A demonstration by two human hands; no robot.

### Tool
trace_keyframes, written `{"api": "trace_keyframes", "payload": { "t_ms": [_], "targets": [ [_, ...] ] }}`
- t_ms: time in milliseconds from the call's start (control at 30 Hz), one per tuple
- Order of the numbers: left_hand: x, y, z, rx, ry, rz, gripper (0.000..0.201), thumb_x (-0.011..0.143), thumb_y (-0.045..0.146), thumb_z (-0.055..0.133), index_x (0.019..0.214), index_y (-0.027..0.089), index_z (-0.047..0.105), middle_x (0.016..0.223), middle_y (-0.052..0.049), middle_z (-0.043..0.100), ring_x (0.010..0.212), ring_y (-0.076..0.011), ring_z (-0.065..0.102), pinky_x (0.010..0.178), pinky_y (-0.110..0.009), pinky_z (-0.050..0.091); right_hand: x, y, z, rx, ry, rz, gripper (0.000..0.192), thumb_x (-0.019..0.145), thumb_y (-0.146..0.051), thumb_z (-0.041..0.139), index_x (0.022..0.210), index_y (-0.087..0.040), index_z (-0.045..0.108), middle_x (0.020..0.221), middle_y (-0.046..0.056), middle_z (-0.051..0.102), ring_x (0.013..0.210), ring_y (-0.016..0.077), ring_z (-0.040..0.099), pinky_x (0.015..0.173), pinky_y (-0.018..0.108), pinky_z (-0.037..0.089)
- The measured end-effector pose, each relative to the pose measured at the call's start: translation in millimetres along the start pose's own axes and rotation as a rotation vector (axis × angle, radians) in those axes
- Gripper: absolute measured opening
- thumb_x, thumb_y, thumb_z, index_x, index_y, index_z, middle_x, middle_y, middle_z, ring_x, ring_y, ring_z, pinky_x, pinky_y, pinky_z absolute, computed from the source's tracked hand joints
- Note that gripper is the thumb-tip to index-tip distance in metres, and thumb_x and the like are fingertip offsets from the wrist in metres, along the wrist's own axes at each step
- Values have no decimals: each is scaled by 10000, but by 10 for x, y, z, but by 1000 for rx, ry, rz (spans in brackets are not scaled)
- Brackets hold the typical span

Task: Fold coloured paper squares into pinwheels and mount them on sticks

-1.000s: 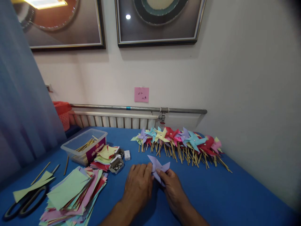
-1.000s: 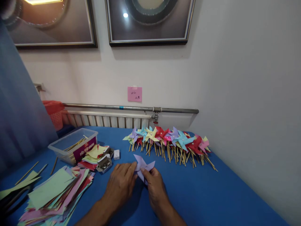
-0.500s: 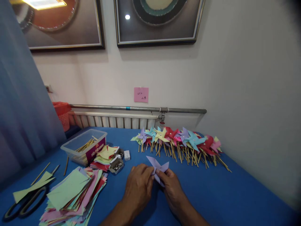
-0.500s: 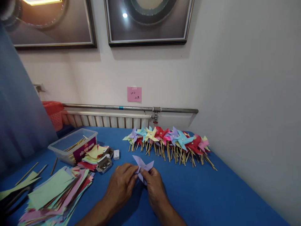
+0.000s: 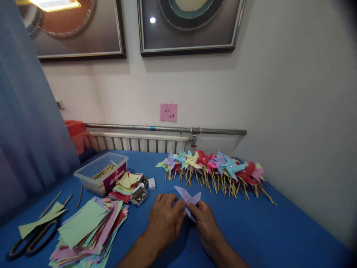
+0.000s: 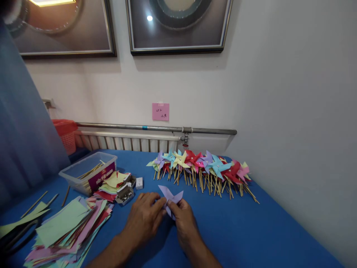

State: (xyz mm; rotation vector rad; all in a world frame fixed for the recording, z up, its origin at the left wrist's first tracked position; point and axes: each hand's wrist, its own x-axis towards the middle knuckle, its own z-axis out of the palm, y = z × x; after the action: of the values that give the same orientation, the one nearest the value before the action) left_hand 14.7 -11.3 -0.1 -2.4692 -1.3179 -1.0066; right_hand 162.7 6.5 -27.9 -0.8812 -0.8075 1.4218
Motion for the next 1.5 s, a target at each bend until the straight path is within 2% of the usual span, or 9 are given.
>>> {"api": "trace_keyframes", "payload": {
  "t_ms": [167,300,533,667,767,867,1000,1300,1500],
  "targets": [
    [19,-74,-43,-272,96,-232,279,981,239,429,1131,186,658,1015,-97,697,941,-230,635,853,-388,483,-3,-37,11,9,-29,2,379,650,-375,879,936,-163,746,958,81,794,920,272,724,861,365,535],
    [41,-46,-42,-426,50,-302,243,966,228,454,1010,199,692,937,-65,696,889,-206,639,815,-346,488,36,17,-35,-22,-36,-10,428,658,-424,872,965,-154,746,931,75,793,889,252,725,867,355,529],
    [46,-11,-72,-471,10,-269,242,953,215,480,853,201,699,864,-49,682,848,-190,629,797,-332,489,50,63,-61,-71,-26,-30,452,637,-434,875,970,-158,747,879,74,787,893,268,716,848,374,537],
    [41,-62,-61,-406,109,-232,221,946,193,482,1006,198,695,997,-75,693,952,-203,636,860,-357,508,67,68,-87,-163,-44,-48,442,648,-463,847,940,-151,736,865,71,776,810,246,702,775,354,539],
    [33,-87,-69,-281,184,-128,259,938,180,490,1116,193,677,1153,-116,658,1058,-231,608,914,-405,503,59,64,-97,-346,-56,-114,392,665,-458,817,899,-155,731,793,50,756,726,225,666,704,331,521],
    [23,-89,-94,-157,180,0,294,927,148,490,1144,213,678,1277,-126,610,1137,-253,573,945,-444,489,8,22,-65,-506,-94,-179,327,741,-449,752,899,-164,733,794,46,751,742,225,653,685,310,501],
    [16,-84,-108,-111,126,92,283,928,145,491,1091,241,701,1340,-108,591,1195,-265,548,954,-454,484,-55,-57,-3,-574,-135,-196,287,798,-423,696,923,-168,732,806,44,748,779,232,657,692,299,490],
    [31,-98,-106,-136,106,43,297,904,132,513,1129,221,684,1344,-120,590,1205,-266,556,964,-468,487,-69,-63,-30,-664,-182,-252,231,856,-379,628,885,-162,702,811,30,731,802,215,637,716,284,476],
    [23,-98,-110,-136,76,72,283,908,132,499,1064,241,708,1323,-104,610,1180,-268,557,932,-469,491,-76,-79,-12,-650,-162,-239,260,847,-399,626,904,-160,711,836,45,743,796,216,649,700,284,488]
  ]
}}
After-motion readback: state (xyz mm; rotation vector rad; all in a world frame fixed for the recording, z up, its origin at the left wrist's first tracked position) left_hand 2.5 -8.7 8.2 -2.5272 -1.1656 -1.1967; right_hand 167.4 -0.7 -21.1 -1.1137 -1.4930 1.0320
